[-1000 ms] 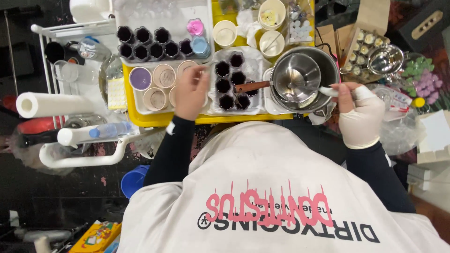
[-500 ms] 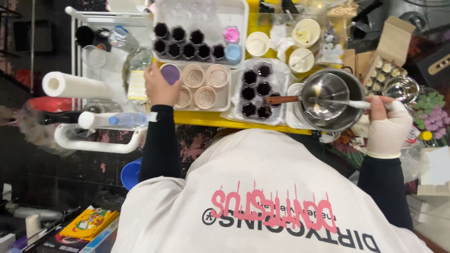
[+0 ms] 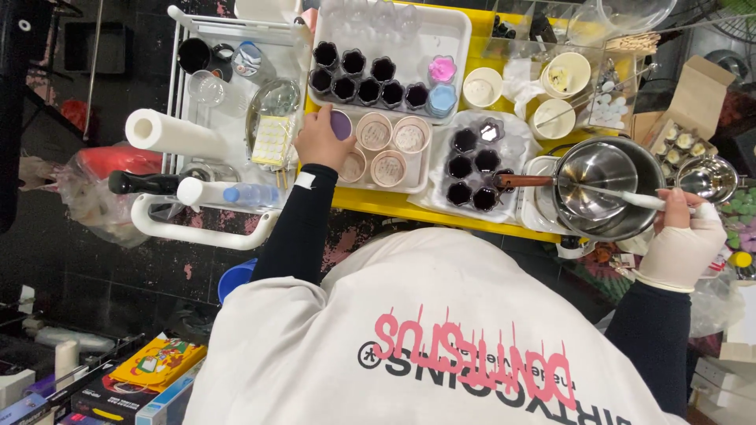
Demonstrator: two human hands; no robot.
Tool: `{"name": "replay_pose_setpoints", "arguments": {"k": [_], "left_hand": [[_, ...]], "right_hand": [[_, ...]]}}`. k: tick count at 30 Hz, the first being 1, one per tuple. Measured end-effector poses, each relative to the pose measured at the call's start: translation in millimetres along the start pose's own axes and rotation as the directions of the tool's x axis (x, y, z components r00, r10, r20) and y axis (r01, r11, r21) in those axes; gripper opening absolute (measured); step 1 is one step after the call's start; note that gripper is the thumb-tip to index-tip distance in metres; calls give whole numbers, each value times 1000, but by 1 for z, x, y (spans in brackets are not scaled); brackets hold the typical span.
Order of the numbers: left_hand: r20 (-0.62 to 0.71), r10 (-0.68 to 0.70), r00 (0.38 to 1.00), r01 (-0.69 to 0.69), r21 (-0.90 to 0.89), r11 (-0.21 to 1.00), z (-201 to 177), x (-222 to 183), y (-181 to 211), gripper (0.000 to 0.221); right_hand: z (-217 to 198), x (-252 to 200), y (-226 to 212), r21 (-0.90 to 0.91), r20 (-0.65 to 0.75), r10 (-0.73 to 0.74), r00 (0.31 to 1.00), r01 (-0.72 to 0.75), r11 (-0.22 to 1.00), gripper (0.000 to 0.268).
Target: Pouring dark liquid wax and mixing substances in small containers for candle making.
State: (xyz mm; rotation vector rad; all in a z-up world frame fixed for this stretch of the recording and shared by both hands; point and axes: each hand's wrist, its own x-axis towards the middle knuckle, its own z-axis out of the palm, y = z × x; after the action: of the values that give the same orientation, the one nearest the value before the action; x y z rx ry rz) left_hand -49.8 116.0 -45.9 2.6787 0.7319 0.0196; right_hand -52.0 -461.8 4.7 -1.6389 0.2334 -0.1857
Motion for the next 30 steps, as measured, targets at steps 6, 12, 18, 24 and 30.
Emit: {"name": "replay_pose_setpoints", "arguments": {"k": [6, 12, 18, 24, 30], "left_hand": [[-68, 113, 991, -116, -47, 992, 5, 9, -10, 77], [-180, 274, 945, -284, -34, 958, -41, 1, 9, 72], [-174, 455, 873, -482, -166, 861, -105, -28, 65, 68], [-109, 673, 731, -671, -291, 682, -119, -62, 109, 64], [-49, 820, 571, -754, -426, 500, -130, -86, 144, 61]], "right_hand": [[7, -8, 2, -32, -46, -40, 998, 38, 999, 15], [13, -7, 3, 46, -148, -42, 988, 49, 998, 13], [11, -6, 18, 93, -187, -58, 981, 76, 993, 17], [16, -9, 17, 115, -322, -20, 947, 60, 992, 17], [18, -17, 0, -145, -190, -172, 967, 145, 979, 15]]}}
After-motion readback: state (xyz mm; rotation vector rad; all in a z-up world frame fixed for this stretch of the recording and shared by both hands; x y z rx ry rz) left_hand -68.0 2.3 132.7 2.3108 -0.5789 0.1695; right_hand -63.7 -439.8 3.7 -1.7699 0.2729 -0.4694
